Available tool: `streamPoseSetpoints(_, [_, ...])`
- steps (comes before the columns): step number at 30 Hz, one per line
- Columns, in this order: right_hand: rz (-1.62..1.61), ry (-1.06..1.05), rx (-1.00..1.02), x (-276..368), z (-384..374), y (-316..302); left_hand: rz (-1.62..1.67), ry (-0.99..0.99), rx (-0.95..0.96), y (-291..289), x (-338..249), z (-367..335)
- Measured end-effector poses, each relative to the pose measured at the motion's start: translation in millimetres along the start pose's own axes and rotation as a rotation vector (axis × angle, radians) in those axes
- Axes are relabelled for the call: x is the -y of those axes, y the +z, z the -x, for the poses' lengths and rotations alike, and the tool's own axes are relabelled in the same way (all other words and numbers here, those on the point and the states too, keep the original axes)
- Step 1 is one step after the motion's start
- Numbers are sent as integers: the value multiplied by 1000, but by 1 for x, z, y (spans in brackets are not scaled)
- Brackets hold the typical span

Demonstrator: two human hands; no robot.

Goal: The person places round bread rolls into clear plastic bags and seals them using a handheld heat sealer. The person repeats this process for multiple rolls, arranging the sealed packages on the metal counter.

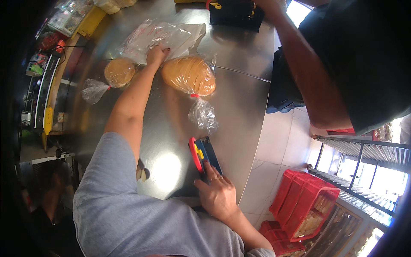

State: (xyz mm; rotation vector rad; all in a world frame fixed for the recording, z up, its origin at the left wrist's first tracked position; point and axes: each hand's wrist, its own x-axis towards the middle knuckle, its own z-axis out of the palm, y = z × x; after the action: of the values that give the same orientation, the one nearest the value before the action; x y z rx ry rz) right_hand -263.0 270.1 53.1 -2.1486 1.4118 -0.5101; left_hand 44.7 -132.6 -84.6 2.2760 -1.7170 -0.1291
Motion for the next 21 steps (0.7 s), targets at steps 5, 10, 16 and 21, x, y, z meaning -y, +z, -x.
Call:
streamPoseSetpoints(5, [-46,6,14,-2,-5,-3,219,69,-256,13,14,-7])
streamPoseSetpoints(10, [-35,-28,-29,-3,-4,1,827,-183,-144,-10,22,-15])
streamPoseSetpoints(16, [13,4,55,0,1,0,1680,83,-264,-113,-3,58])
streamPoseSetpoints(21, [-168,-94,-157,18,-16,-22,1256,344,-478,-212,-60,218])
